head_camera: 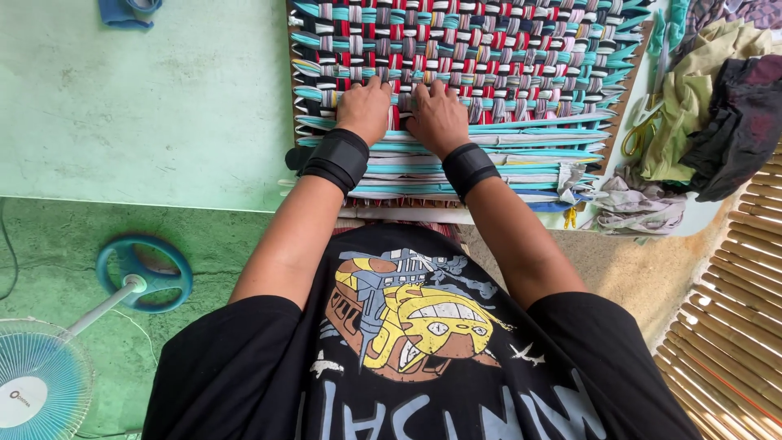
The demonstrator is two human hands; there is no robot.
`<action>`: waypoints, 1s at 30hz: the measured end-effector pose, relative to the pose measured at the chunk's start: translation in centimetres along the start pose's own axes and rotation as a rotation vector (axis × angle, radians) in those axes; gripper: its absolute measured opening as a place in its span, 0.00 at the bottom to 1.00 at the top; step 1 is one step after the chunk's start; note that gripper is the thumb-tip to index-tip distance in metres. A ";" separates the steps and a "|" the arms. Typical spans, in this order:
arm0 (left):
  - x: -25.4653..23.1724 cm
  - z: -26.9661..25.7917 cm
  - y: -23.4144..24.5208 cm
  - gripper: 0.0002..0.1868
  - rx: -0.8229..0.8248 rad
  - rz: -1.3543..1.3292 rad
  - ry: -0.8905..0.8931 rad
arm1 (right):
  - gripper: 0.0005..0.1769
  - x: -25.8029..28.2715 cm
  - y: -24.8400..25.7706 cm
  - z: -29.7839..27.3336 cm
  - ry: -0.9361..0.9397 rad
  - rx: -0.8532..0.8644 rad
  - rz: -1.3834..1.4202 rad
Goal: The person weaves colorful cords through a mat by pulling them by hand, using both hands or alternating hands to pull the cords taut.
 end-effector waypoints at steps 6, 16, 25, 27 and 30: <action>-4.3 1.5 3.6 0.20 -0.035 0.008 -0.091 | 0.22 -1.6 -1.3 -0.6 -0.012 -0.149 0.021; -4.1 2.1 -1.7 0.10 -0.069 -0.025 -0.102 | 0.12 -1.5 -1.5 -2.1 -0.035 -0.091 -0.011; -4.6 1.6 -0.7 0.15 -0.115 -0.075 -0.171 | 0.13 -5.0 -1.4 -2.9 -0.163 0.090 0.108; -4.5 1.5 -0.8 0.14 -0.029 -0.059 -0.137 | 0.28 -3.6 2.2 -2.4 -0.047 0.030 -0.089; -4.6 1.4 -0.2 0.15 -0.150 -0.058 -0.174 | 0.34 -2.1 5.3 -1.8 0.055 -0.161 -0.198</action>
Point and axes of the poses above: each hand's wrist, its own z-axis towards the middle knuckle, its own y-axis out of the back of the hand, x = y × z, the point moved 8 cm from there along z, towards the middle knuckle, and after that the axes turned 12 degrees about -x, right-handed, at the moved point
